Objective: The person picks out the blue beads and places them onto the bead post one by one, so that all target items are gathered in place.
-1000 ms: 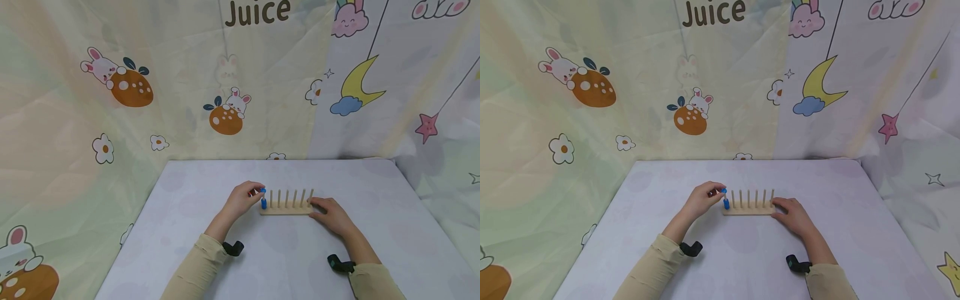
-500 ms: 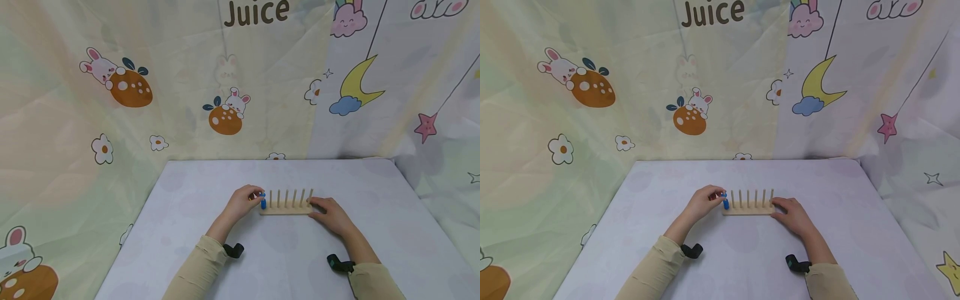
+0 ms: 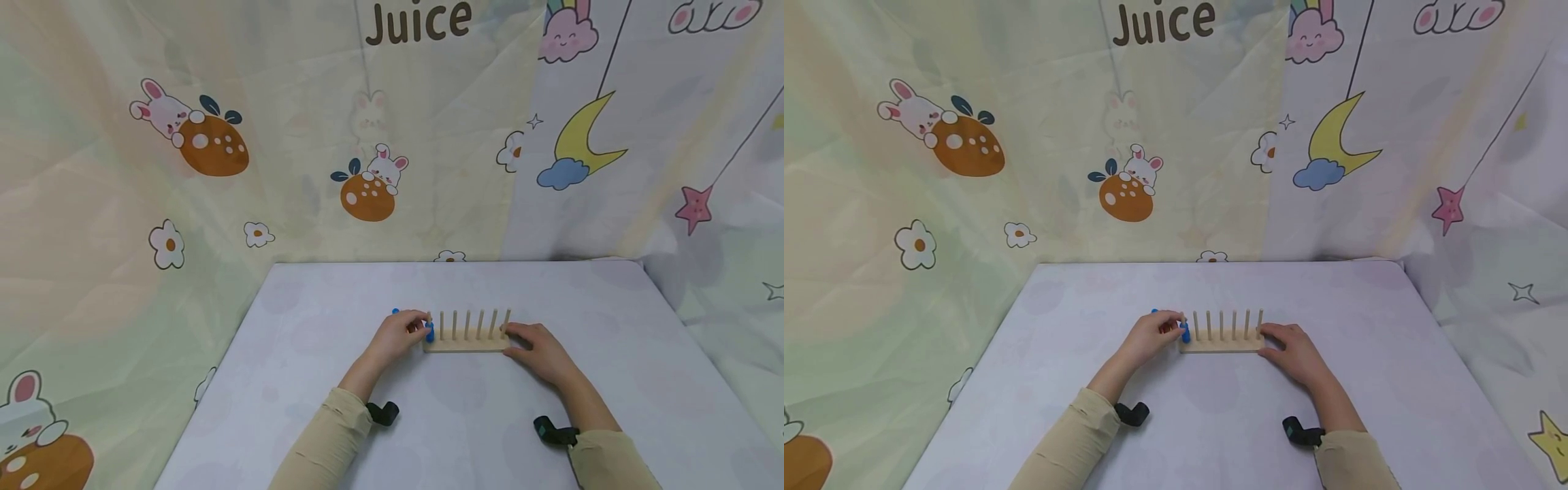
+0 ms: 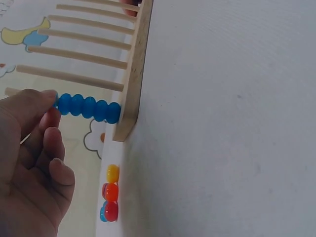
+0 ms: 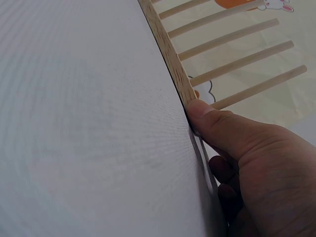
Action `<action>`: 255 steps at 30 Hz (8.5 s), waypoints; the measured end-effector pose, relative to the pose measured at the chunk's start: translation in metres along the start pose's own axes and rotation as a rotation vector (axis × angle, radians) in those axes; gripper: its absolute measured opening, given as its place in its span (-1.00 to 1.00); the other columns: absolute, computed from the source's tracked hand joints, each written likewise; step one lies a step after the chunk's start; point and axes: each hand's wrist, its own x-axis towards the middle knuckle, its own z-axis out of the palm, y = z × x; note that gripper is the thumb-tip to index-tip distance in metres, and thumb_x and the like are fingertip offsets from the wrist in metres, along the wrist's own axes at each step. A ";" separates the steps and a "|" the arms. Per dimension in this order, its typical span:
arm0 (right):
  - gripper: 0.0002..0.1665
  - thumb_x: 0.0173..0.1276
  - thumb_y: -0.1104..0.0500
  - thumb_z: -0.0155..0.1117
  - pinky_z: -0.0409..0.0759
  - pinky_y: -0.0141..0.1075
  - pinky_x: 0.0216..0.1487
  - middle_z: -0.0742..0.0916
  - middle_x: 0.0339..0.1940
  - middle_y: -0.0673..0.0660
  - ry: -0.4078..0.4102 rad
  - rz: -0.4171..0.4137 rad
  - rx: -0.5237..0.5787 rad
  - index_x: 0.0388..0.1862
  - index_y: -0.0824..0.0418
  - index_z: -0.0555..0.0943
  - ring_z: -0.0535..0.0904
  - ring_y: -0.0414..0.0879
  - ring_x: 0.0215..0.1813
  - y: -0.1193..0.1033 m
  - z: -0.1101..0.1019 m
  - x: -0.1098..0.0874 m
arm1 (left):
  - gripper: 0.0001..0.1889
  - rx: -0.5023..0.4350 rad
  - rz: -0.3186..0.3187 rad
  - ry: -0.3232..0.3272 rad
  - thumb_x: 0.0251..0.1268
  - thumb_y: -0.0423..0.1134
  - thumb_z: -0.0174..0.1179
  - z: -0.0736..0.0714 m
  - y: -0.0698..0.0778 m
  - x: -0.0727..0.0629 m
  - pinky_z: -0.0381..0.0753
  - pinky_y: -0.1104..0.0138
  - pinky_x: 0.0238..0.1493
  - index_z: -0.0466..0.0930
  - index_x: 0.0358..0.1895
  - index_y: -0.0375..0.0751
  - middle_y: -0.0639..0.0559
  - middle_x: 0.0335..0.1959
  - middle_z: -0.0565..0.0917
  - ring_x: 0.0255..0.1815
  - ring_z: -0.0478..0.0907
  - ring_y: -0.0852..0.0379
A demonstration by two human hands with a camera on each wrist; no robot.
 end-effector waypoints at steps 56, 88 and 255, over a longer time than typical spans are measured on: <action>-0.38 0.30 -0.06 0.39 0.36 0.24 0.26 0.62 0.23 0.22 -0.012 0.008 0.003 0.29 0.12 0.56 0.44 0.21 0.26 -0.001 -0.001 0.000 | -0.75 0.195 -0.263 -0.041 0.32 -0.08 0.30 -0.019 -0.068 0.009 0.54 0.25 -0.09 0.69 0.03 0.04 0.13 -0.21 0.60 -0.22 0.48 0.19; -0.38 0.30 -0.06 0.39 0.37 0.22 0.27 0.61 0.26 0.20 -0.002 0.009 0.004 0.29 0.12 0.56 0.45 0.20 0.26 0.002 0.001 0.000 | -0.71 0.053 -0.247 0.024 0.38 -0.05 0.24 -0.032 -0.047 -0.002 0.55 0.34 -0.25 0.65 0.09 0.00 0.15 -0.16 0.66 -0.21 0.50 0.16; -0.40 0.29 -0.05 0.40 0.39 0.23 0.26 0.61 0.26 0.21 -0.008 0.034 -0.002 0.28 0.09 0.56 0.47 0.21 0.24 -0.003 0.000 -0.001 | -0.72 0.077 0.073 0.062 0.37 -0.08 0.26 -0.039 0.023 0.005 0.52 0.46 -0.30 0.67 0.10 0.02 0.18 -0.10 0.67 -0.22 0.52 0.27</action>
